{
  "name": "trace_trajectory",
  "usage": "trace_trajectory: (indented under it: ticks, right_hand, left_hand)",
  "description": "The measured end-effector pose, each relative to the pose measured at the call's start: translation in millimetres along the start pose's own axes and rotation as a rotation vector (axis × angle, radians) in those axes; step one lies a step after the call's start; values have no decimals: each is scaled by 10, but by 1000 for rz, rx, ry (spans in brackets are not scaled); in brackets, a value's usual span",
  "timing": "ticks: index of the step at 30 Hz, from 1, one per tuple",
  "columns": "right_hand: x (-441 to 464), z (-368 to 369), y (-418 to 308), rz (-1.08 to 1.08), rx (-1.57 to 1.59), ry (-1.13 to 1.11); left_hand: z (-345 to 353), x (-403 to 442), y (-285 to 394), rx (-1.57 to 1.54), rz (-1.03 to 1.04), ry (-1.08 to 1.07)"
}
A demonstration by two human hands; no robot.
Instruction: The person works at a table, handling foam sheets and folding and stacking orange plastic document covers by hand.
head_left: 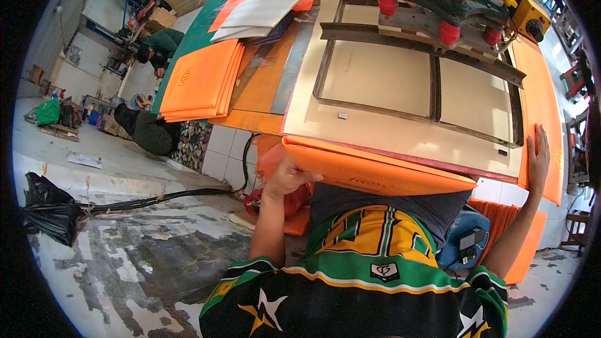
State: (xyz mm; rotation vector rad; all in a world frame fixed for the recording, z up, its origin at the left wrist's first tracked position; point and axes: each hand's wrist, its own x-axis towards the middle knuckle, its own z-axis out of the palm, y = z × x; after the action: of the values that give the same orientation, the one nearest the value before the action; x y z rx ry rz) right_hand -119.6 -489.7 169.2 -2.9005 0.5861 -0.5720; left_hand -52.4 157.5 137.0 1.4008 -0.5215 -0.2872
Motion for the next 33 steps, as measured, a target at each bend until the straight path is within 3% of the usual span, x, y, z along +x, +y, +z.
trace_trajectory:
  ticks: [6,9,14,21,26,29,33]
  right_hand:
    - [-2,-9,-15,6,3,-4]
    - [-2,-7,-11,-2,0,-1]
    - [-18,-40,-62,5,38,-5]
    - [-9,-2,1,-3,15,10]
    - [-13,-49,-36,-21,46,6]
    - [-32,-53,-68,-9,29,13]
    - [-35,-82,-111,-6,70,19]
  left_hand:
    - [-23,1,2,7,-46,-28]
    - [-48,-22,-66,238,-65,-39]
    - [-108,-158,-465,-31,-123,184]
    - [-220,-130,-559,-109,-175,218]
    - [-202,-93,-635,-112,-345,338]
    - [-166,-96,-702,-90,-257,386]
    - [-361,-185,-816,-47,-286,435]
